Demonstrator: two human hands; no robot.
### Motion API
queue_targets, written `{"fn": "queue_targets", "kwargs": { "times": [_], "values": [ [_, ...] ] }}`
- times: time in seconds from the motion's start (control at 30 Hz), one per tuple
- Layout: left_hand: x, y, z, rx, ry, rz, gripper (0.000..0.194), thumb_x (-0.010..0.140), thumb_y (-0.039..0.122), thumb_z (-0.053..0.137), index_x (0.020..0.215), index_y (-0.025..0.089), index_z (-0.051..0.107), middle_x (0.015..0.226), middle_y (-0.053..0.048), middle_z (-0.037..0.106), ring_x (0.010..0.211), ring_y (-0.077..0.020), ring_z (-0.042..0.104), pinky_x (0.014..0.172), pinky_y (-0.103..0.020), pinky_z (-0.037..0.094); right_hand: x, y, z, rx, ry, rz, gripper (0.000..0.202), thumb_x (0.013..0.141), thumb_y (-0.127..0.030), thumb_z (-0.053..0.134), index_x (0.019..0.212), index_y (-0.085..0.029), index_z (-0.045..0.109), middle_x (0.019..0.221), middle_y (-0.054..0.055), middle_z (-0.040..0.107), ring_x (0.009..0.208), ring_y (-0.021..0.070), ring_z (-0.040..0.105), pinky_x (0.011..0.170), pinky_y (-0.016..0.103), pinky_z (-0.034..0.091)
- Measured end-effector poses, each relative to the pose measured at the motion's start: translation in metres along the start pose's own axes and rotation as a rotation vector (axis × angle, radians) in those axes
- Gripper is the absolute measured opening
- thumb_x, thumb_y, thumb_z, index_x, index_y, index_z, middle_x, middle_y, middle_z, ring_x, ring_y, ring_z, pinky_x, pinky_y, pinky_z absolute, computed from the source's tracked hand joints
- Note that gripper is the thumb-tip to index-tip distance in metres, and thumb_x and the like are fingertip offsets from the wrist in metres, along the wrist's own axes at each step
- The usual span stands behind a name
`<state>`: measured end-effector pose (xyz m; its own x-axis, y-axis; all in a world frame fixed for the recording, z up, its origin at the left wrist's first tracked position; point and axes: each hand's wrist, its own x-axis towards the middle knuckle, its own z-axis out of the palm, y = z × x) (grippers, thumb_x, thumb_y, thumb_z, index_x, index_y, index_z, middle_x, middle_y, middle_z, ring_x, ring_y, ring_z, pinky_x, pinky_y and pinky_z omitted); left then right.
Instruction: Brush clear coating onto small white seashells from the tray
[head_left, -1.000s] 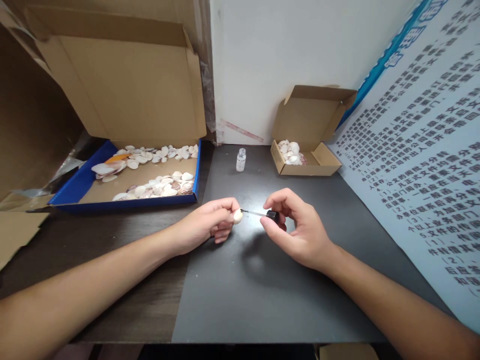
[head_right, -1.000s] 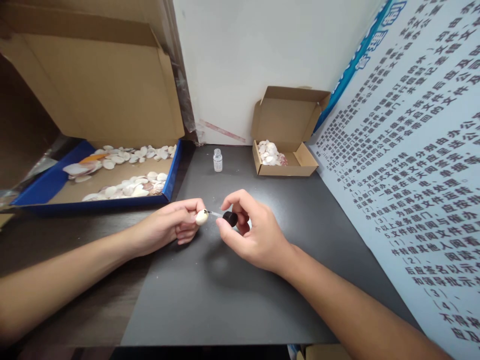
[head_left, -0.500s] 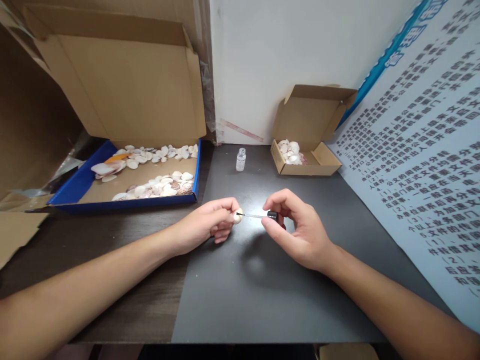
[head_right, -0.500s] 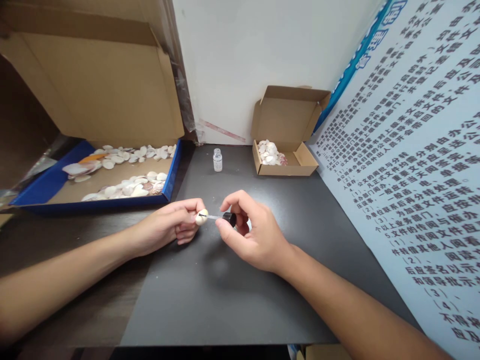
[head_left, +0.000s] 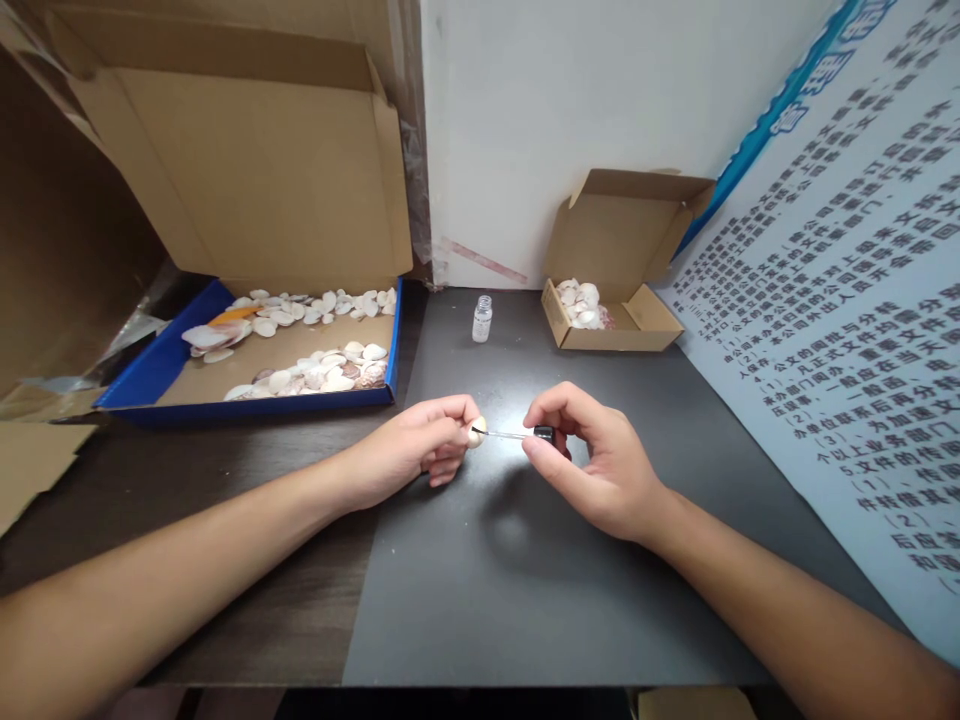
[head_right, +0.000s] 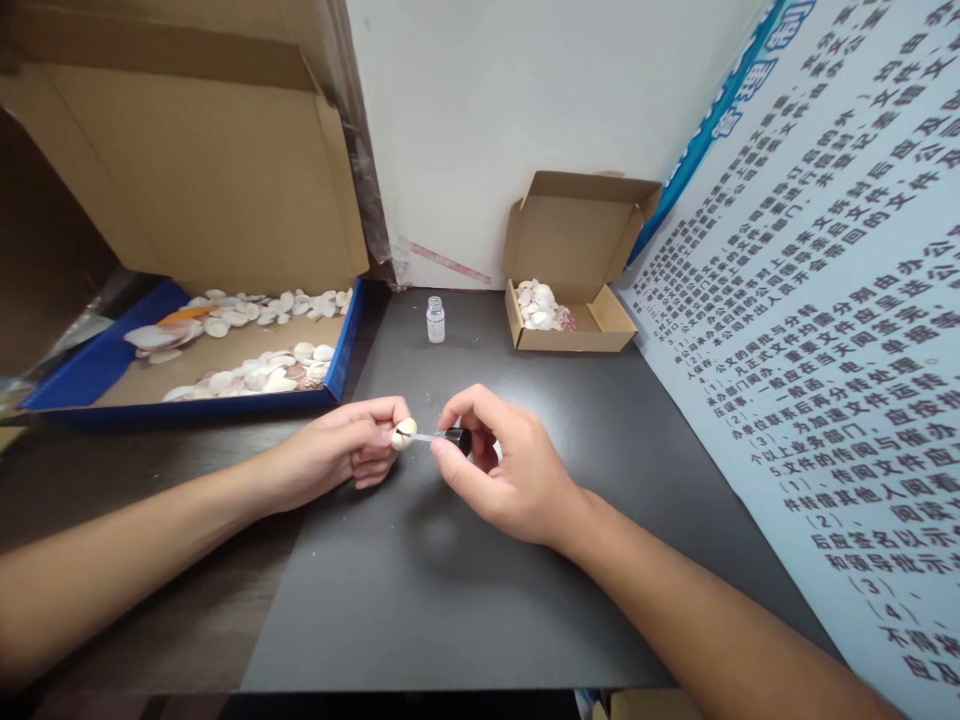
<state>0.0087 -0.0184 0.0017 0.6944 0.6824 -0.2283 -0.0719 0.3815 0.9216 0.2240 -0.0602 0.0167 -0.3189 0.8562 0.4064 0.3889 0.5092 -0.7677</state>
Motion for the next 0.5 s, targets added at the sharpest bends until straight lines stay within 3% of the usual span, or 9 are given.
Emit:
{"fn": "queue_targets", "kwargs": {
  "times": [0.5],
  "values": [
    [0.0006,-0.0004,-0.0003,0.001,-0.003,0.001,0.012,0.083,0.023,0.058,0.077,0.02,0.048,0.055,0.009,0.03,0.049,-0.0077,0.026,0.047,-0.019,0.031,0.0005,0.0003,0.0003,0.001,-0.007,0.006,0.008,0.087,-0.021,0.06,0.091,-0.022,0.054,0.064,-0.006,0.046,0.054,0.0109,0.046,0.051,0.024,0.04]
  ]
}}
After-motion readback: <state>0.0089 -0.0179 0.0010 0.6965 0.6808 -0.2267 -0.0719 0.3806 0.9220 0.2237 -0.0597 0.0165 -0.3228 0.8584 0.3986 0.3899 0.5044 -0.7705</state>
